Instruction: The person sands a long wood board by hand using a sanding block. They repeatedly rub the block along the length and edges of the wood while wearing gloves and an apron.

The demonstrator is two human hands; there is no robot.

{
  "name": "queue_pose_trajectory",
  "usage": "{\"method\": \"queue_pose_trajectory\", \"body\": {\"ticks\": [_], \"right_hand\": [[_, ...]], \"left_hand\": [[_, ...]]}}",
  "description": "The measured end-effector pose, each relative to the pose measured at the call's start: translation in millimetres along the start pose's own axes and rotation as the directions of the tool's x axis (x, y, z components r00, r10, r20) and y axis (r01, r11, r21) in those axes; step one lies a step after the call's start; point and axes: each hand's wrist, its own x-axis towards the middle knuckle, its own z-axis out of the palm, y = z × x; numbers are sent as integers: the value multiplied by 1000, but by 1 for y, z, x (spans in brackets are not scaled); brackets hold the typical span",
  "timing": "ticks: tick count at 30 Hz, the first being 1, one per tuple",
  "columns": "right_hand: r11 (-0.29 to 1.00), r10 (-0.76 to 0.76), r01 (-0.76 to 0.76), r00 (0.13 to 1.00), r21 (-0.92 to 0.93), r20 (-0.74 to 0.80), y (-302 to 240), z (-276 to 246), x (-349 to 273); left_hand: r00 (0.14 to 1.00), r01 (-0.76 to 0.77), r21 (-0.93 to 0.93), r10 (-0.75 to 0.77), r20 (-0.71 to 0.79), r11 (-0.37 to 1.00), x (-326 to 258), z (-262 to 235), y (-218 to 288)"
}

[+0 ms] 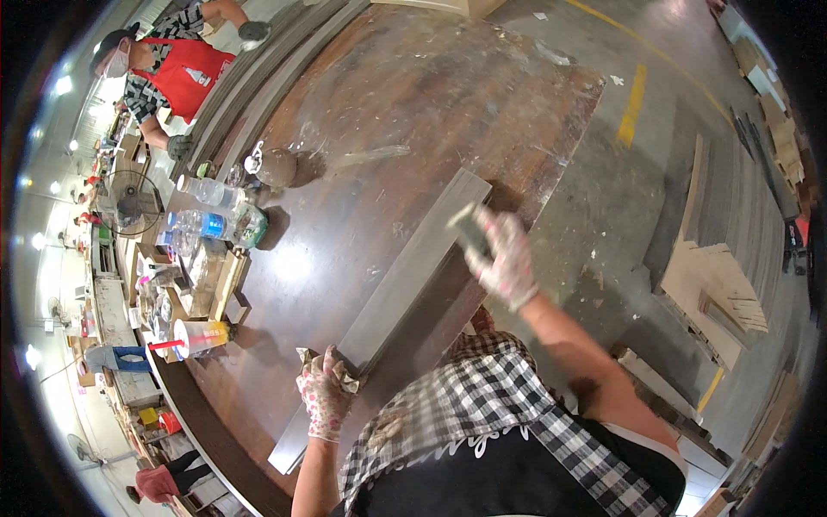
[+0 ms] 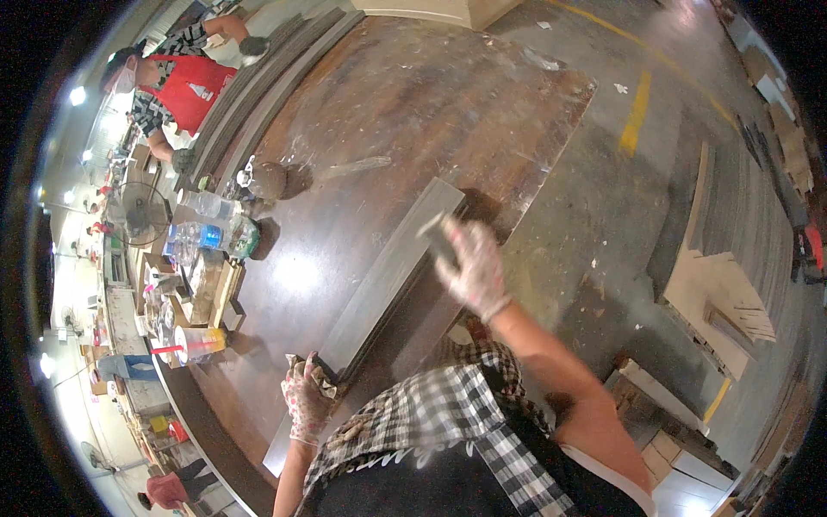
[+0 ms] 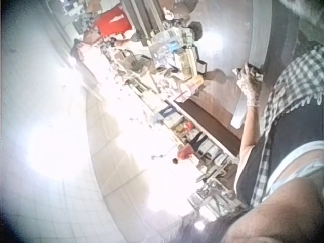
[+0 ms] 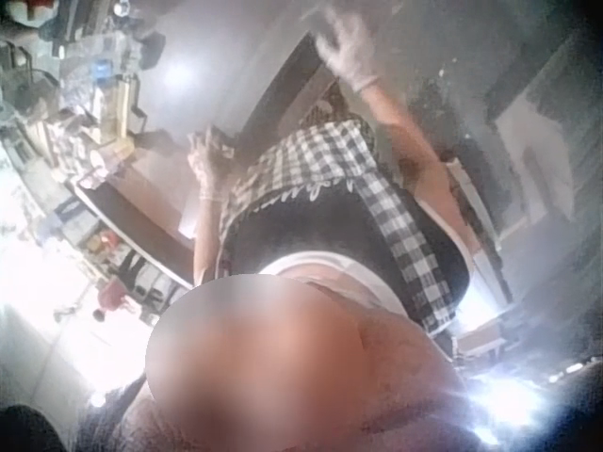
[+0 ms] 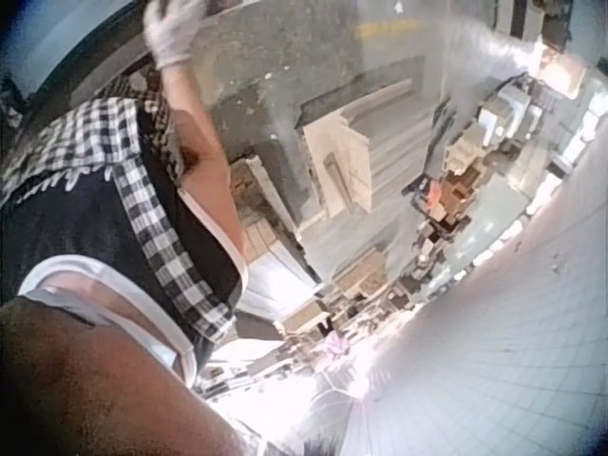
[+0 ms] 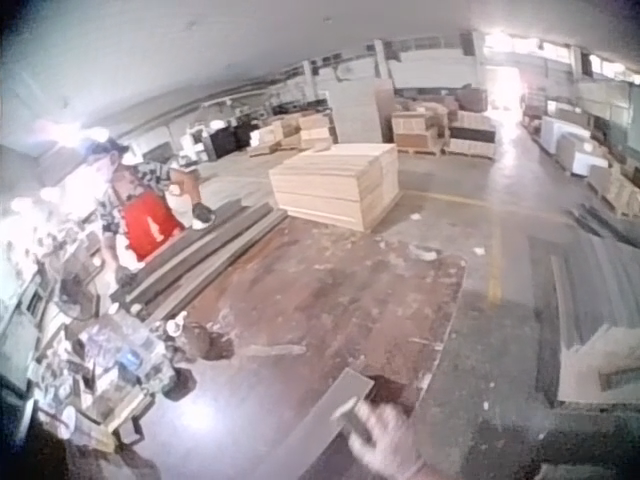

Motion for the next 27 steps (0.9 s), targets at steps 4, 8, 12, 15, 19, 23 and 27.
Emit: {"method": "queue_pose_trajectory", "body": {"ticks": [4,8,12,15,19,23,27], "right_hand": [[988,-156,156,988,17,17,-16,-7,-4],[986,-62,36,986,-164,-158,30,-15,49],[999,8,-12,995,43,98,-43,5,-7],[888,-343,214,898,407,275,-94,29,-60],[990,-36,13,987,142,158,-74,24,-30],[998,-56,58,990,-10,133,-86,39,-53],[859,-448,264,802,439,394,-186,72,-126]], "left_hand": [[996,62,7,-63,62,998,-3,1,-2],[997,47,-28,-45,56,999,-2,5,-7],[995,60,13,-61,74,998,-5,18,-14],[997,75,-74,-75,2,994,-5,12,-7],[988,35,-204,-64,-138,978,-17,13,-15],[900,36,-272,-150,-410,962,-46,16,-40],[789,63,-276,-217,-574,959,-94,15,-91]]}}
